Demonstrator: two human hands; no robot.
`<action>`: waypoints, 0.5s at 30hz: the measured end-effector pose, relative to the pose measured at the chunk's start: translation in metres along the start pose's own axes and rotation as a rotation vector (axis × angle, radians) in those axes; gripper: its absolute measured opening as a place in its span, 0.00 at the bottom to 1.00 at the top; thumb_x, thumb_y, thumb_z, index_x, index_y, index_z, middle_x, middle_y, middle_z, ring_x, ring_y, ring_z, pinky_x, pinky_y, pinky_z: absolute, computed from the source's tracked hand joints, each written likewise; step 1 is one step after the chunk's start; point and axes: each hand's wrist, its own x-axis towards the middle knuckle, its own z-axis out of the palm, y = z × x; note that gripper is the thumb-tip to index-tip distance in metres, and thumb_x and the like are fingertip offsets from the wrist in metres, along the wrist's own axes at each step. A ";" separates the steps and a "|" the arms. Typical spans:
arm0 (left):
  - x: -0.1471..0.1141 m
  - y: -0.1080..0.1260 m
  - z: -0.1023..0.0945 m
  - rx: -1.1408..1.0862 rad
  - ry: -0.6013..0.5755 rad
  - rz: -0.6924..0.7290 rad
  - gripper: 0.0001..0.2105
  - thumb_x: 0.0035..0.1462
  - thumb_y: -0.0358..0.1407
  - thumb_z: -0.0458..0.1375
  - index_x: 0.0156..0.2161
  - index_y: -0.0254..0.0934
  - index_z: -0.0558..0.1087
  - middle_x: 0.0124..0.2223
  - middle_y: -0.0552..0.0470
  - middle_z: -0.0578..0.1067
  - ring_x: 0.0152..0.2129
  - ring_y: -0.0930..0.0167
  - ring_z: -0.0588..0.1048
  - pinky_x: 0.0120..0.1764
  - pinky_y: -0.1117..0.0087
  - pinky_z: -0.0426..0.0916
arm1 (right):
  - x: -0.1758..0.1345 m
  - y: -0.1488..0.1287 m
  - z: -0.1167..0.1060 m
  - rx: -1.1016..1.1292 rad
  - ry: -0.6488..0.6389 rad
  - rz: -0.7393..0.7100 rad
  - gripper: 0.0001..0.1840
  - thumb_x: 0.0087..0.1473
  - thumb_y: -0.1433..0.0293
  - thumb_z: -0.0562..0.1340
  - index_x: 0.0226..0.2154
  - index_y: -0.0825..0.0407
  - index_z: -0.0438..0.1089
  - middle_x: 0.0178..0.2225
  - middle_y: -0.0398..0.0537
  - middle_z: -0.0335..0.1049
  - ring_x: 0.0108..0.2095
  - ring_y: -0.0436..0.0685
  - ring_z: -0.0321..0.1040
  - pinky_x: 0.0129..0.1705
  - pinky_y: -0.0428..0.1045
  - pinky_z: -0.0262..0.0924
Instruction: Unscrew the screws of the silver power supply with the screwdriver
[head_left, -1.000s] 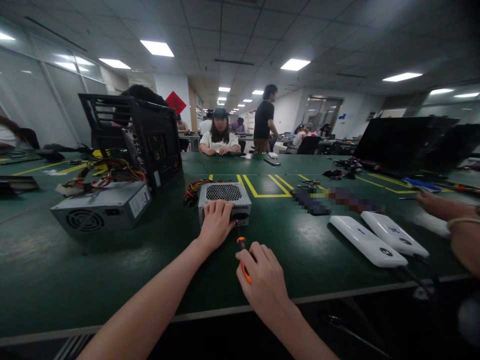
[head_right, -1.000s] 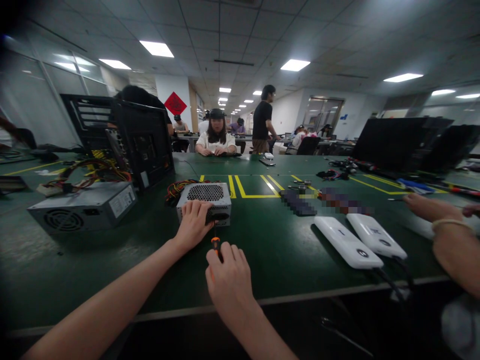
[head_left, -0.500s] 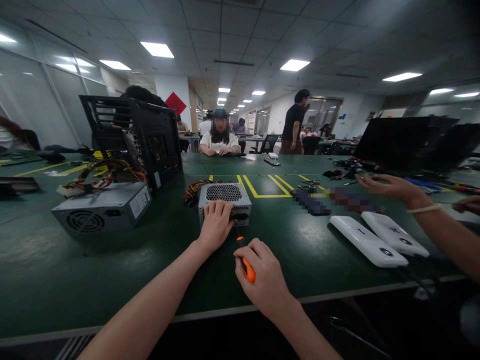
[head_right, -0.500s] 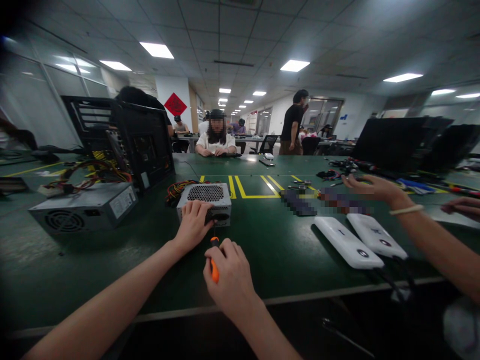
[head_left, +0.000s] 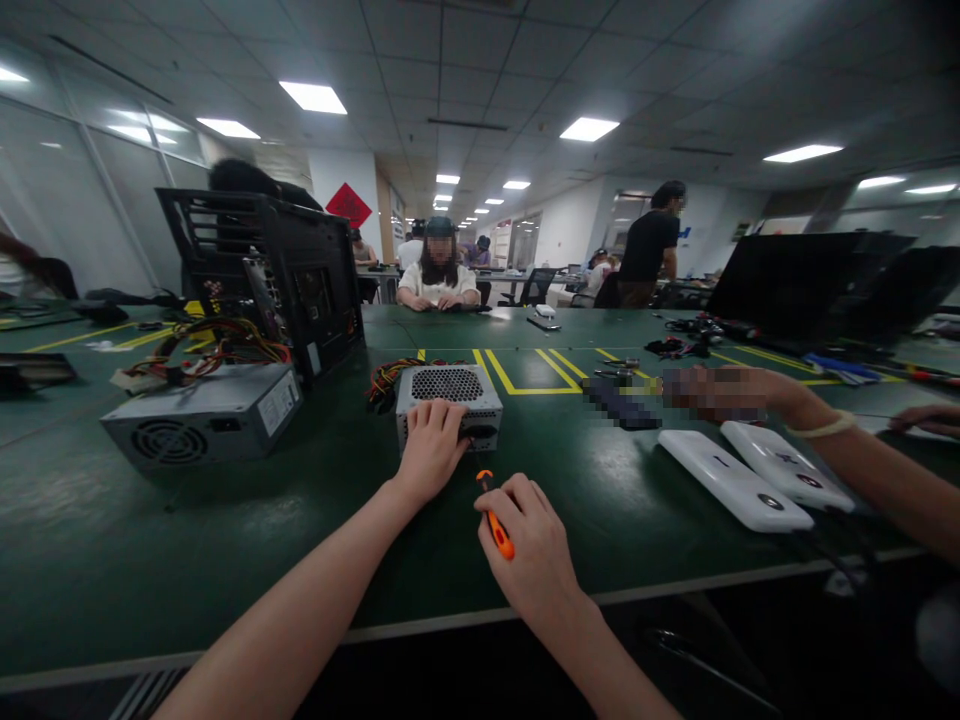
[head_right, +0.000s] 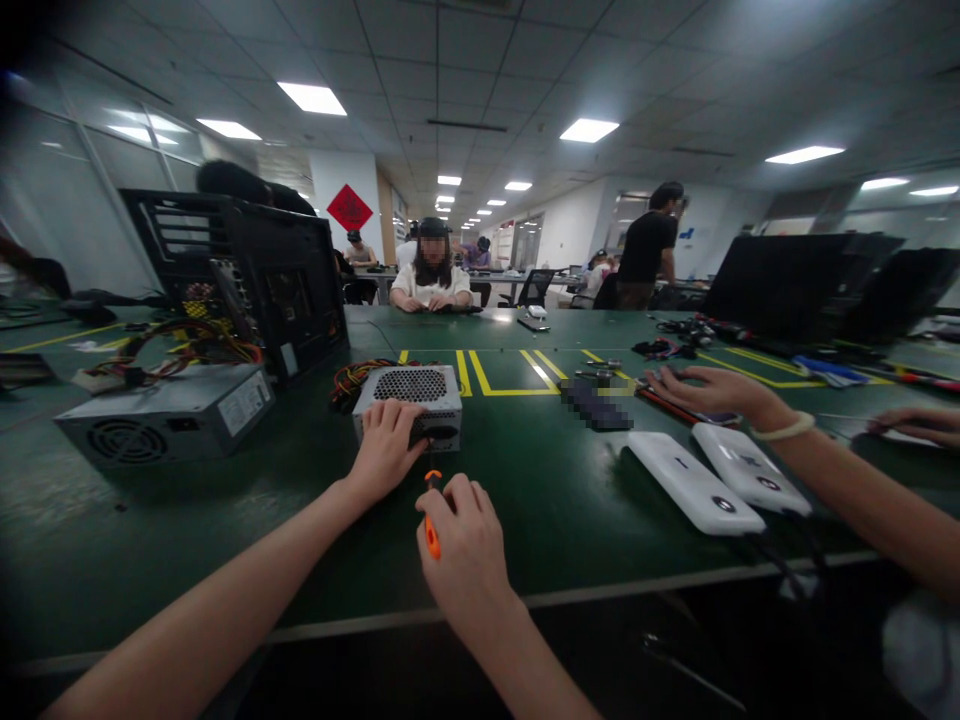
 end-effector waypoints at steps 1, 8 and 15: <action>0.000 0.000 0.000 0.001 0.002 0.000 0.17 0.50 0.34 0.55 0.46 0.37 0.62 0.43 0.46 0.64 0.40 0.63 0.59 0.43 0.60 0.56 | 0.001 0.000 0.000 0.014 -0.003 0.002 0.07 0.49 0.77 0.55 0.30 0.51 0.66 0.30 0.46 0.61 0.31 0.52 0.60 0.33 0.47 0.57; 0.000 0.001 0.001 0.008 0.010 0.004 0.17 0.50 0.35 0.54 0.46 0.36 0.62 0.43 0.46 0.64 0.40 0.63 0.59 0.43 0.60 0.57 | 0.003 0.001 0.005 0.118 -0.035 0.032 0.09 0.53 0.71 0.54 0.38 0.54 0.61 0.29 0.47 0.65 0.29 0.53 0.64 0.32 0.48 0.61; -0.006 0.002 -0.004 -0.028 0.046 0.070 0.19 0.50 0.30 0.51 0.50 0.34 0.59 0.48 0.44 0.63 0.45 0.62 0.59 0.48 0.59 0.54 | 0.000 0.002 -0.002 0.149 -0.031 0.008 0.09 0.48 0.76 0.53 0.35 0.52 0.64 0.32 0.48 0.63 0.33 0.53 0.63 0.35 0.49 0.60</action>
